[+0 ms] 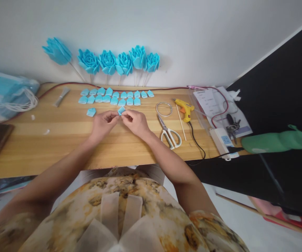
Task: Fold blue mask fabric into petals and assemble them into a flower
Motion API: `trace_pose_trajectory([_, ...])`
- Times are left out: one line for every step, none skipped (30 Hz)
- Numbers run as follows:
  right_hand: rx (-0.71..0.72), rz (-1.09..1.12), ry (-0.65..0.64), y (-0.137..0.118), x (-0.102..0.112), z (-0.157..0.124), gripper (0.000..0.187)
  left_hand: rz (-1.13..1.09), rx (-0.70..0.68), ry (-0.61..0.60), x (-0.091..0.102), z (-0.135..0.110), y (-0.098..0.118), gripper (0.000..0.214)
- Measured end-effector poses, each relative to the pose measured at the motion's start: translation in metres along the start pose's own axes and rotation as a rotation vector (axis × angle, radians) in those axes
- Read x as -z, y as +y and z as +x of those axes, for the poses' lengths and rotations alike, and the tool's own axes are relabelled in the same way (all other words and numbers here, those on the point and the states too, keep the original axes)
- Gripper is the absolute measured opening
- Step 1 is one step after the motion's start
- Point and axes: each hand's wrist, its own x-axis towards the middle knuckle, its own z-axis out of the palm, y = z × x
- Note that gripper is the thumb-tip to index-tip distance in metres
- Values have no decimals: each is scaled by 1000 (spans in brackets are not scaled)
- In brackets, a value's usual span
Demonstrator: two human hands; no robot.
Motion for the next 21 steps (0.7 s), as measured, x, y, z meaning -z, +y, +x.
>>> trace_pose_trajectory([-7,16,-2,-1,0,0,13,9,-3,10,0,0,0,14])
trace_pose_trajectory([-20,35,-6,-1,0,0,13,20,-4,20,-1,0,0,14])
trace_pose_trajectory([-39,58,-14,-2,1,1,14,31,-1,24,-1,0,-1,14])
trace_pose_trajectory([-61,86,-23,-3,1,1,14,40,7,25,-1,1,-1,15])
trace_pose_trajectory([-87,118,-32,-3,2,2,15,46,18,25,-1,2,0,15])
trace_pose_trajectory([-116,153,-36,-3,3,2,17,51,28,28,1,4,1,14])
trace_pose_trajectory([-146,192,-35,-3,4,3,19,53,37,40,4,6,3,14])
trace_pose_trajectory([-174,232,-29,-2,5,5,20,50,42,60,8,9,6,13])
trace_pose_trajectory([-198,271,-16,0,6,6,22,42,41,93,15,11,10,12])
trace_pose_trajectory([-218,306,0,2,6,7,22,24,35,140,24,14,15,12])
trace_pose_trajectory([-234,337,17,4,7,8,23,-6,23,177,35,16,20,11])
trace_pose_trajectory([-244,364,30,6,7,9,22,-37,14,223,49,17,25,9])
trace_pose_trajectory([-251,384,39,8,7,9,22,-45,-11,277,64,17,29,8])
trace_pose_trajectory([-255,398,41,9,7,10,22,5,-53,305,80,16,32,8])
trace_pose_trajectory([-256,408,40,10,7,10,22,79,-88,339,97,13,32,8])
trace_pose_trajectory([-254,413,34,10,7,10,22,181,-91,346,115,10,31,9])
trace_pose_trajectory([-251,416,28,10,6,10,22,293,-66,355,131,5,27,10])
trace_pose_trajectory([-247,418,21,9,6,9,22,398,-37,361,147,0,22,10])
trace_pose_trajectory([-242,417,15,7,6,9,22,484,-7,367,162,-6,14,10])
trace_pose_trajectory([-238,415,10,6,6,8,21,556,24,349,175,-12,6,10])
trace_pose_trajectory([-233,410,2,4,6,8,21,623,53,326,187,-17,-2,10])
